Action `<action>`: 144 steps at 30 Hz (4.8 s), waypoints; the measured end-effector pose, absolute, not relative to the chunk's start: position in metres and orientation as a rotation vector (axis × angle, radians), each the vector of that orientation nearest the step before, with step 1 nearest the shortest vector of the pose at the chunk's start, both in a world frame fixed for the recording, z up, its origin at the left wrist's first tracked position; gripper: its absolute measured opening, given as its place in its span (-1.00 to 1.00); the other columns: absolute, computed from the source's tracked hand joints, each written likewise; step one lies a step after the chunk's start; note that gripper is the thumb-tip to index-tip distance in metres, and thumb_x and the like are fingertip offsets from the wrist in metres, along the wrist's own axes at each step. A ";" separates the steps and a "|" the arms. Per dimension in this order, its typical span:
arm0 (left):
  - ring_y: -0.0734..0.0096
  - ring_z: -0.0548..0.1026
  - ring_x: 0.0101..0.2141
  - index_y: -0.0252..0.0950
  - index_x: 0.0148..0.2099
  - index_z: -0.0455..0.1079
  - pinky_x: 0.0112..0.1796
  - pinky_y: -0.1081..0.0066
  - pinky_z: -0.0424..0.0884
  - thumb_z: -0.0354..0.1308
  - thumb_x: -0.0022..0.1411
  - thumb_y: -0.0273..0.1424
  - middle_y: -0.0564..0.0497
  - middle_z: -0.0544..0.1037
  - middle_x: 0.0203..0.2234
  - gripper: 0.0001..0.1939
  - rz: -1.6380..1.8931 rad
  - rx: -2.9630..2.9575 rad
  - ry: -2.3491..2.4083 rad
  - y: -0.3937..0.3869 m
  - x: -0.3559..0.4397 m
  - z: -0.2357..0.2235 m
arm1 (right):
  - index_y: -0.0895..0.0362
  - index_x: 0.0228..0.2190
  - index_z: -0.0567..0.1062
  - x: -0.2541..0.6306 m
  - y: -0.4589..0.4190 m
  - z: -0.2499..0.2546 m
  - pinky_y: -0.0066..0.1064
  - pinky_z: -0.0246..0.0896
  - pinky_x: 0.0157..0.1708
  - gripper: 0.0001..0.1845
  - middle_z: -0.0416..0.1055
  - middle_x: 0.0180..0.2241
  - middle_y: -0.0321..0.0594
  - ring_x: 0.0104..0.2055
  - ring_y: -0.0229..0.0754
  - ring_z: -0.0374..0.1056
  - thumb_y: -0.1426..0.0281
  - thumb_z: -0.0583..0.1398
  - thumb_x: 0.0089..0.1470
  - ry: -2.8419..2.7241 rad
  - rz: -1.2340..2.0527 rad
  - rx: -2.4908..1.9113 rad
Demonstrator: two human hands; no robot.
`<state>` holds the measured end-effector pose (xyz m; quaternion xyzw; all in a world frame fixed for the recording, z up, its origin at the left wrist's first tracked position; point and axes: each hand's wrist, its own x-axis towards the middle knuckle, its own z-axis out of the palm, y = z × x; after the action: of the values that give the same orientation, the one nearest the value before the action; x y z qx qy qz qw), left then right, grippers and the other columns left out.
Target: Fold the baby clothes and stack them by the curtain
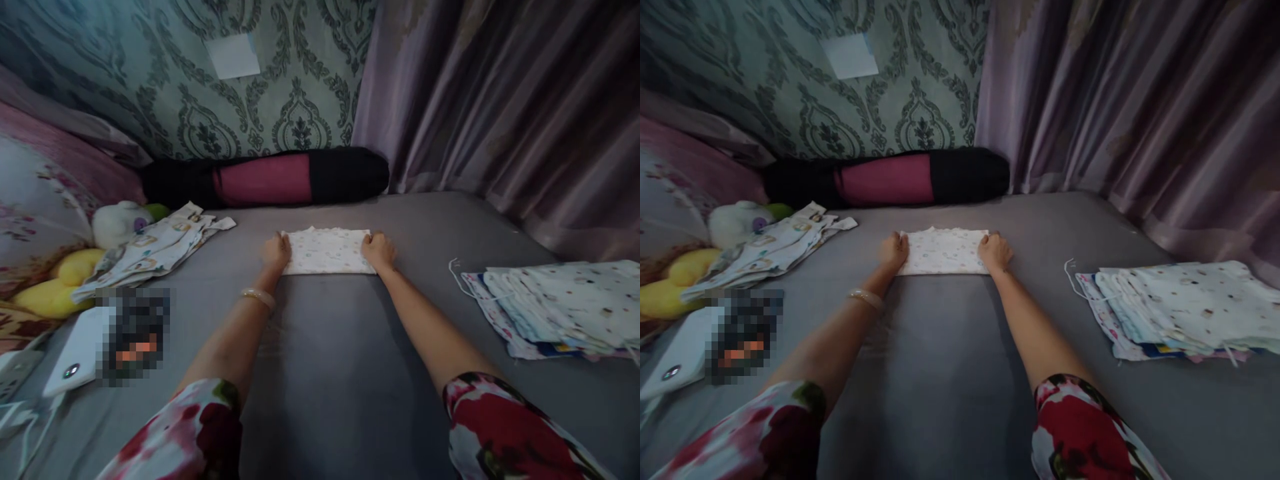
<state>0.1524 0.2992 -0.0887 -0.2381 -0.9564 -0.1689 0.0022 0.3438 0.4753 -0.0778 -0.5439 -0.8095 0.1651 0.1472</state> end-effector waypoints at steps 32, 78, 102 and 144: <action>0.08 0.53 -0.10 -0.35 0.06 0.29 -0.16 0.23 0.41 -0.24 0.41 -0.33 -0.27 0.53 -0.11 -0.63 -0.511 -0.763 -2.999 0.266 0.195 -0.088 | 0.28 -0.03 0.38 0.343 0.463 -0.083 -0.18 0.25 -0.07 -0.66 0.47 -0.11 0.15 -0.03 0.04 0.42 0.51 0.00 0.18 -2.314 0.525 -1.552; 0.19 0.11 0.29 -0.32 0.29 0.18 0.25 0.14 0.01 -0.21 0.38 -0.36 -0.14 0.22 0.28 -0.51 -0.443 -1.433 -2.708 0.316 0.197 -0.105 | 0.27 0.27 0.14 0.287 0.414 -0.101 -0.03 -0.35 0.31 -0.40 -0.01 0.33 -0.09 0.38 -0.05 -0.16 0.33 -0.17 0.28 -2.888 0.237 -0.535; 0.03 -0.03 0.33 -0.39 0.34 0.07 0.24 0.08 -0.04 -0.27 0.35 -0.02 -0.29 0.04 0.34 -0.29 -0.420 -1.210 -2.871 0.290 0.184 -0.102 | 0.40 0.25 0.12 0.340 0.459 -0.105 -0.12 -0.26 0.28 -0.34 0.00 0.32 0.11 0.36 0.04 -0.13 0.21 -0.15 0.30 -2.770 0.152 -0.912; 0.05 -0.04 0.34 -0.41 0.38 0.01 0.26 -0.02 -0.07 -0.37 0.40 -0.10 -0.20 0.03 0.35 -0.32 -0.286 -1.133 -2.937 0.298 0.199 -0.095 | 0.35 0.29 0.07 0.339 0.442 -0.094 0.03 -0.32 0.29 -0.32 -0.09 0.35 0.06 0.38 0.05 -0.22 0.18 -0.22 0.32 -2.760 0.213 -1.140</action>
<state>0.1992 0.2980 -0.0952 -0.3584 -0.9291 -0.0906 -0.0096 0.3394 0.4418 -0.0941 -0.3798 -0.9194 0.0711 0.0736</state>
